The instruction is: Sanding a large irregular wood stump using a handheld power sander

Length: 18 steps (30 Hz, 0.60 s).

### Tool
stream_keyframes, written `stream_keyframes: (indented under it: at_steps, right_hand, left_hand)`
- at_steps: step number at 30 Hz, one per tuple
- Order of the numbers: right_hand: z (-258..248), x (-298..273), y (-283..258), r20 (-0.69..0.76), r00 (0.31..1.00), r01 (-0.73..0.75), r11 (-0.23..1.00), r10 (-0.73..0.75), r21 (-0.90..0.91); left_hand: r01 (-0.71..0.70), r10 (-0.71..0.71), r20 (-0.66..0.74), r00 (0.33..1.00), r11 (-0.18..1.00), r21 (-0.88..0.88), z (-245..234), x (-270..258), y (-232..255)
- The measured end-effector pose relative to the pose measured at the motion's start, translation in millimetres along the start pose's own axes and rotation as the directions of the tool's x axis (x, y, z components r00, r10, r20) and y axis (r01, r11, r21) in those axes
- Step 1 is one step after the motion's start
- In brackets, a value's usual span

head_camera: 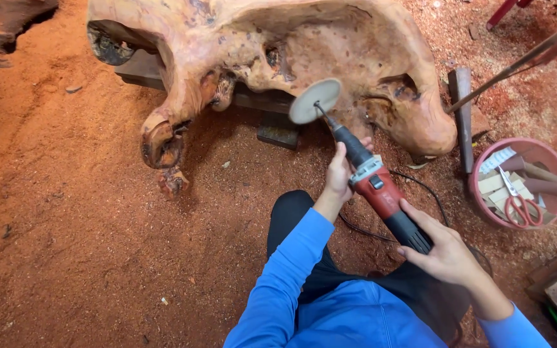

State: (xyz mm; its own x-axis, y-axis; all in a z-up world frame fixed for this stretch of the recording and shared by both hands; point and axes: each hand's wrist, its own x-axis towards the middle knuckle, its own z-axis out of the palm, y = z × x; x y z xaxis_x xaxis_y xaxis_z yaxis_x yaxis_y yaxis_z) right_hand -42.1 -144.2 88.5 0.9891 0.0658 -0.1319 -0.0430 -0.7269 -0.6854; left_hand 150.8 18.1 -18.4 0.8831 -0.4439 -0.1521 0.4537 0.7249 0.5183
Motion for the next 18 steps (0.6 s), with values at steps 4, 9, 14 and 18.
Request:
stream_keyframes:
  at_steps: [4,9,14,18]
  right_hand:
    - [7.8,15.6,-11.3,-0.11,0.991,0.077,0.997,-0.074,0.017]
    - [5.9,-1.9,-10.0,-0.112,0.993,0.047,0.998,-0.043,0.034]
    - [7.4,-12.4,0.8,-0.053,0.998,-0.045,0.998,0.043,-0.043]
    - [14.3,10.0,-8.1,0.013,1.0,-0.026,0.999,0.027,-0.04]
  left_hand:
    - [-0.093,0.094,0.012,0.995,0.993,-0.07,-23.4,14.5,-8.0]
    - [-0.073,0.073,-0.001,0.997,0.992,-0.104,-23.4,6.1,-24.2]
    - [-0.027,0.024,-0.027,0.999,0.996,-0.089,-39.3,-3.5,-48.7]
    - [-0.078,0.073,-0.061,0.995,0.994,-0.082,-68.6,5.7,-38.3]
